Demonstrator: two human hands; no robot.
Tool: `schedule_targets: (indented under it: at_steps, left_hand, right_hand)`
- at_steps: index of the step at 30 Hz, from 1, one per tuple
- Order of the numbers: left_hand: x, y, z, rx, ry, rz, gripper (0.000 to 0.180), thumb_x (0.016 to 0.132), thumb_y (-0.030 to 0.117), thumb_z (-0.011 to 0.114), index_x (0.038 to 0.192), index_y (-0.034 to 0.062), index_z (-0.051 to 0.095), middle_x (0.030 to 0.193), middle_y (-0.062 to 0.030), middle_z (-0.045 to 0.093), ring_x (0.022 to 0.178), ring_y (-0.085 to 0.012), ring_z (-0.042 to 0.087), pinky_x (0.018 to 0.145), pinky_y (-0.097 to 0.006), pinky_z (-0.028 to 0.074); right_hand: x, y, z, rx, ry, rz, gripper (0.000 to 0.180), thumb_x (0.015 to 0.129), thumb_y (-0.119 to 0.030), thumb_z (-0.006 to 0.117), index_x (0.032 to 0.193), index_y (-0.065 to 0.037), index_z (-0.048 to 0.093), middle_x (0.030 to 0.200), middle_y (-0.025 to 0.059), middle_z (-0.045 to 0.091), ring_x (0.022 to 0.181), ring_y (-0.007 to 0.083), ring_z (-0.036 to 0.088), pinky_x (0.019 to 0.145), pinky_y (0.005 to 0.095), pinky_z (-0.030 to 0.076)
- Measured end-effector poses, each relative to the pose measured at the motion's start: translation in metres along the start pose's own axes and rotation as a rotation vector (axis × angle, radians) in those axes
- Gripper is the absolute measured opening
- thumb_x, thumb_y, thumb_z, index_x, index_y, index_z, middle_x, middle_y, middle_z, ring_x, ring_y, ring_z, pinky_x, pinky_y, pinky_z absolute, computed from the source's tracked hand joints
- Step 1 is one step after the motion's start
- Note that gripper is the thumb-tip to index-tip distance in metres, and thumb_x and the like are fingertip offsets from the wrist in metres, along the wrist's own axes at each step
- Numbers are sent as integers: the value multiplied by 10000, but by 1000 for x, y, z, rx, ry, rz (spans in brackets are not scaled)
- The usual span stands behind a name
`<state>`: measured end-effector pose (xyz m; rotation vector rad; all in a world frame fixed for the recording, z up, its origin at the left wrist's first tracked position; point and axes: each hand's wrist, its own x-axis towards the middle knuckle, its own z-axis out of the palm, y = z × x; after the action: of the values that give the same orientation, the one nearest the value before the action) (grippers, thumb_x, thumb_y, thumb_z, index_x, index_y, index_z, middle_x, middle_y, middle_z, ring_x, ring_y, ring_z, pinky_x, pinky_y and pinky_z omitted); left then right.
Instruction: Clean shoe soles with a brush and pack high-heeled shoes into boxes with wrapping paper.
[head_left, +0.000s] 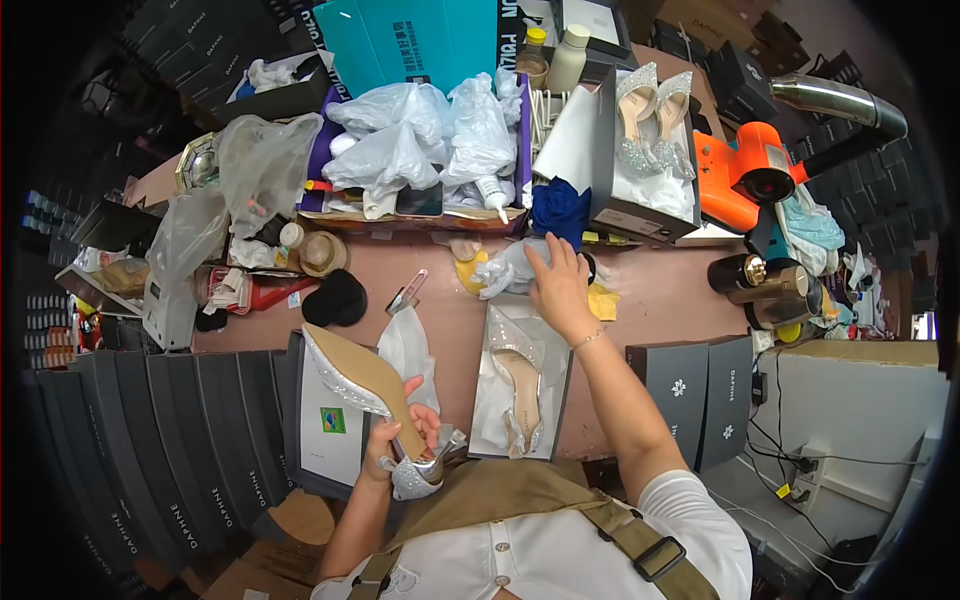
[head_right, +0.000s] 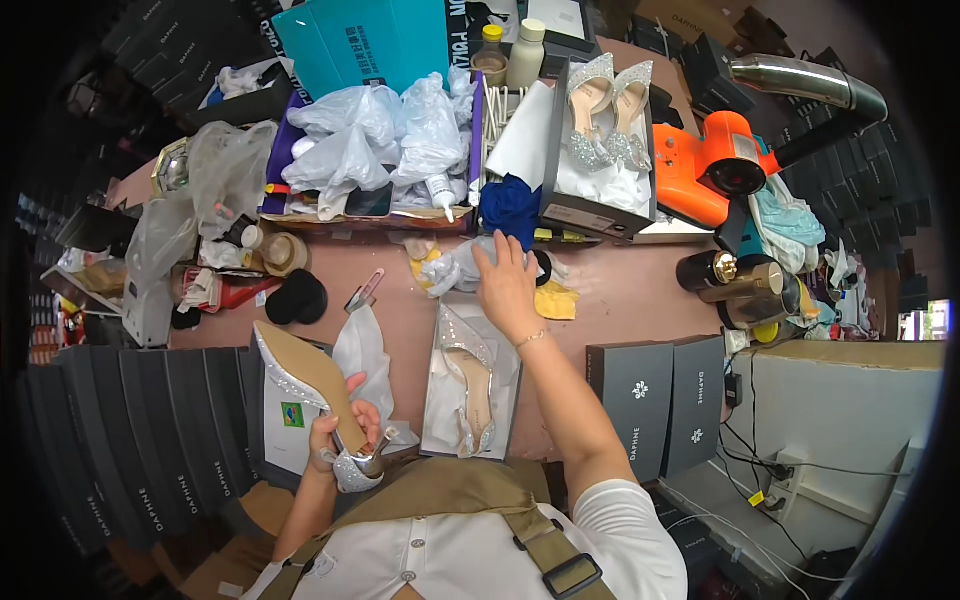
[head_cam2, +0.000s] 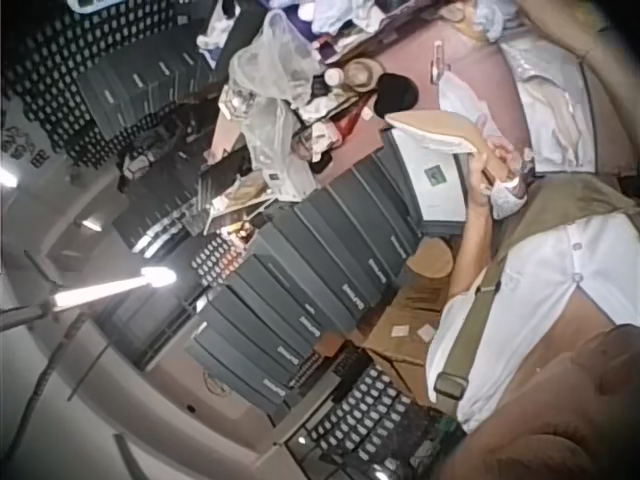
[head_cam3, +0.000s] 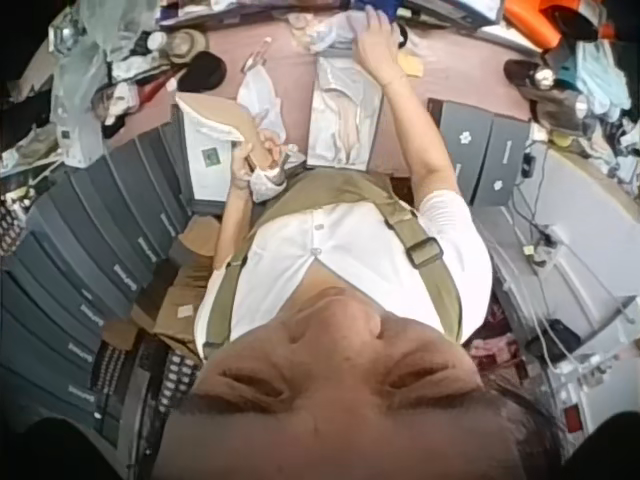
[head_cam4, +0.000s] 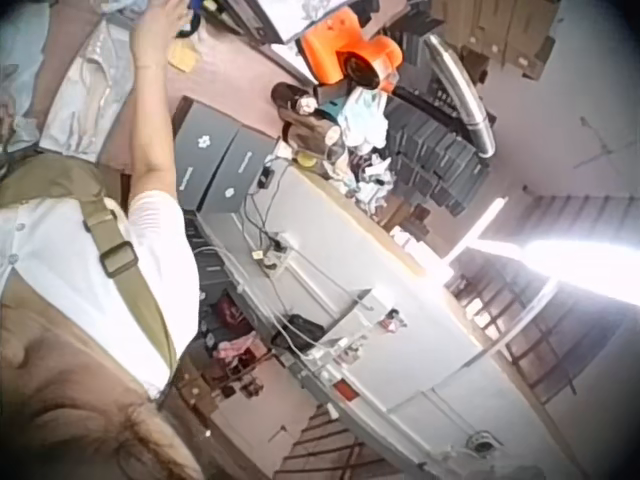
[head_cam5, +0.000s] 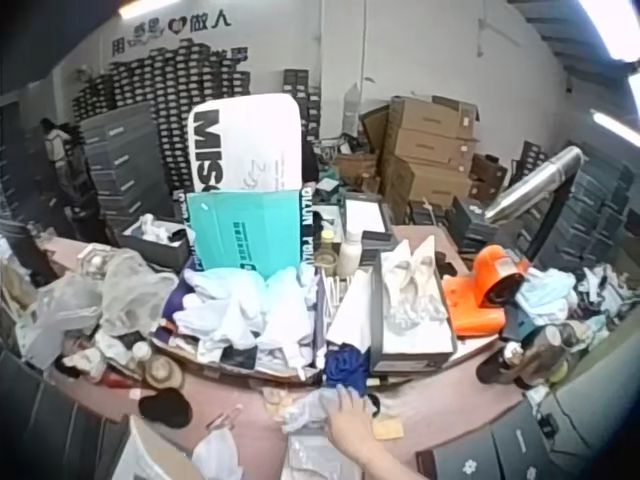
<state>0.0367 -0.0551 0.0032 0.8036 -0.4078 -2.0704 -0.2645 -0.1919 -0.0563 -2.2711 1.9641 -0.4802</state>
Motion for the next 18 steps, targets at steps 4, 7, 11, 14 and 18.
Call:
schedule_targets:
  at_steps: [4, 7, 11, 14, 18]
  left_hand:
    - [12, -6, 11, 15, -45, -30, 781, 806, 313, 522, 1443, 24, 173, 966, -198, 578, 732, -210, 605, 623, -304, 535]
    - [18, -2, 18, 56, -36, -19, 738, 837, 319, 494, 1443, 32, 187, 971, -197, 581, 742, -223, 608, 624, -315, 529]
    - [26, -8, 18, 10, 43, -82, 622, 913, 336, 425, 1430, 47, 235, 1002, -171, 589, 774, -237, 610, 677, -349, 542]
    - [43, -9, 33, -98, 190, -128, 518, 950, 345, 395, 1381, 65, 329, 1035, -125, 598, 902, -238, 606, 861, -470, 506]
    - [62, -3, 52, -316, 237, -28, 429, 942, 253, 475, 1328, 94, 378, 1038, -140, 580, 881, -243, 593, 768, -390, 509]
  right_hand:
    - [6, 39, -9, 149, -83, 233, 445, 708, -84, 633, 1151, -88, 588, 1295, 162, 477, 1228, 334, 416, 958, 482, 368]
    - [-4, 102, 3, 328, -188, 543, 503, 693, -74, 631, 1190, -99, 562, 1294, 147, 494, 1222, 327, 422, 959, 457, 377]
    - [-25, 103, 26, 12, -100, 50, 460, 695, -93, 664, 1137, -74, 540, 1309, 115, 491, 1203, 337, 430, 936, 501, 365]
    - [-10, 90, 32, -52, -228, -99, 450, 675, -137, 716, 1083, -62, 541, 1325, 106, 479, 1209, 344, 425, 957, 498, 344]
    - [-11, 99, 17, -107, -219, -78, 461, 661, -202, 726, 1044, -74, 503, 916, 117, 610, 900, 306, 582, 873, 460, 395]
